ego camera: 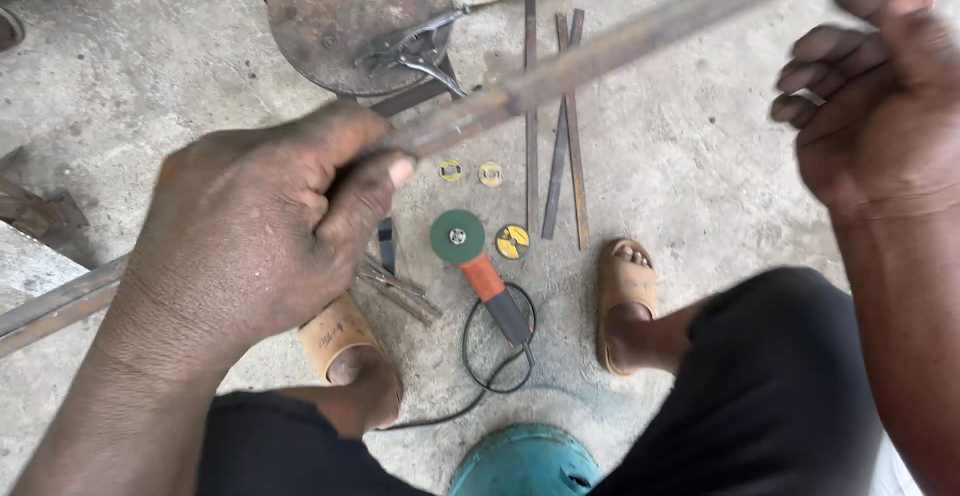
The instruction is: The person uses an angle grinder to cut a metal rod, then picks up a locking plier to adjust its mechanism. They handle several metal rods, aligning two of them together and inspecting the ends. Finally, they use the plier to clamp the aligned rods on a metal stool.
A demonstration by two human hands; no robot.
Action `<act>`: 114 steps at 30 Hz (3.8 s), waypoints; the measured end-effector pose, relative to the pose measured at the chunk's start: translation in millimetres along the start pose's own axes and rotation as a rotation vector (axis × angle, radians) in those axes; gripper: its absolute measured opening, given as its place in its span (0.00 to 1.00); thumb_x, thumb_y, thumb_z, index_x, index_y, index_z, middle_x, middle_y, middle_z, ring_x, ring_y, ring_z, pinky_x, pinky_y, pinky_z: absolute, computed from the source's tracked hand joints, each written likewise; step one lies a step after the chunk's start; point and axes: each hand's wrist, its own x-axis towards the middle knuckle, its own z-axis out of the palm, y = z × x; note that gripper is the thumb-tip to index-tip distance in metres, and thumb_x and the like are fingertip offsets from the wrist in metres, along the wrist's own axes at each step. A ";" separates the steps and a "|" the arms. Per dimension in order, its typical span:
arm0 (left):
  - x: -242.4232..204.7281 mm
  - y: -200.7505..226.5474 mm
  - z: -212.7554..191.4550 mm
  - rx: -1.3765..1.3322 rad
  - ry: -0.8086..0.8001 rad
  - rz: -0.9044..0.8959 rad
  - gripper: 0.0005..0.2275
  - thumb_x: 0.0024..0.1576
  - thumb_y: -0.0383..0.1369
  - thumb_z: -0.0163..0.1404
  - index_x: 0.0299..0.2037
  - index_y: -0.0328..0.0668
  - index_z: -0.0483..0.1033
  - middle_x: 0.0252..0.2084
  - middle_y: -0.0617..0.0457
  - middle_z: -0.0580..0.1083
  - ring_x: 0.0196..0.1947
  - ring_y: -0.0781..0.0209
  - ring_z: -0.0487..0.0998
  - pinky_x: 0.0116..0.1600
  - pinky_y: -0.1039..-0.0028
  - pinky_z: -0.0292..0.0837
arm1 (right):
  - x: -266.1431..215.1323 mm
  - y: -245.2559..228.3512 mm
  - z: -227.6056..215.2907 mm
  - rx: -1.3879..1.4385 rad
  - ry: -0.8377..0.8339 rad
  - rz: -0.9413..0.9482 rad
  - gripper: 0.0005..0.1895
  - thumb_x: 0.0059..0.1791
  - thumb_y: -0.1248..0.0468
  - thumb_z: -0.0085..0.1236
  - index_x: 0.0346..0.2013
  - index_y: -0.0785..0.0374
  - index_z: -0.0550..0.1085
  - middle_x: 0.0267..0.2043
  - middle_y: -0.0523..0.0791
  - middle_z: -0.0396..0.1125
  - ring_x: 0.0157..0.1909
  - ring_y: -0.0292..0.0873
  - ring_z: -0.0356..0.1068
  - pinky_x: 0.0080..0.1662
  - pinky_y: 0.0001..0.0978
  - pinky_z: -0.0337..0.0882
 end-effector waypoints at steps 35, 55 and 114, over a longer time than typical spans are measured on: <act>23.5 -94.0 61.1 -0.407 -0.028 -0.452 0.09 0.64 0.46 0.48 0.37 0.57 0.74 0.22 0.56 0.76 0.26 0.51 0.77 0.36 0.57 0.70 | 79.5 147.9 184.0 -1.176 -0.582 0.035 0.09 0.45 0.69 0.56 0.40 0.65 0.72 0.30 0.51 0.71 0.27 0.47 0.72 0.30 0.39 0.69; 49.1 -51.1 68.4 -0.524 -0.220 -0.430 0.14 0.61 0.48 0.45 0.45 0.56 0.79 0.39 0.55 0.83 0.39 0.52 0.81 0.44 0.60 0.72 | -60.9 138.7 117.7 -0.490 -0.905 -0.176 0.20 0.53 0.66 0.50 0.61 0.60 0.73 0.71 0.43 0.62 0.69 0.37 0.62 0.53 0.29 0.65; 58.8 -41.6 90.5 -0.462 -0.204 -0.286 0.11 0.58 0.45 0.46 0.45 0.62 0.78 0.39 0.53 0.83 0.43 0.42 0.80 0.45 0.51 0.71 | -56.3 189.0 153.9 -0.619 -0.729 -0.036 0.06 0.54 0.59 0.58 0.44 0.55 0.72 0.28 0.37 0.63 0.29 0.33 0.59 0.32 0.31 0.65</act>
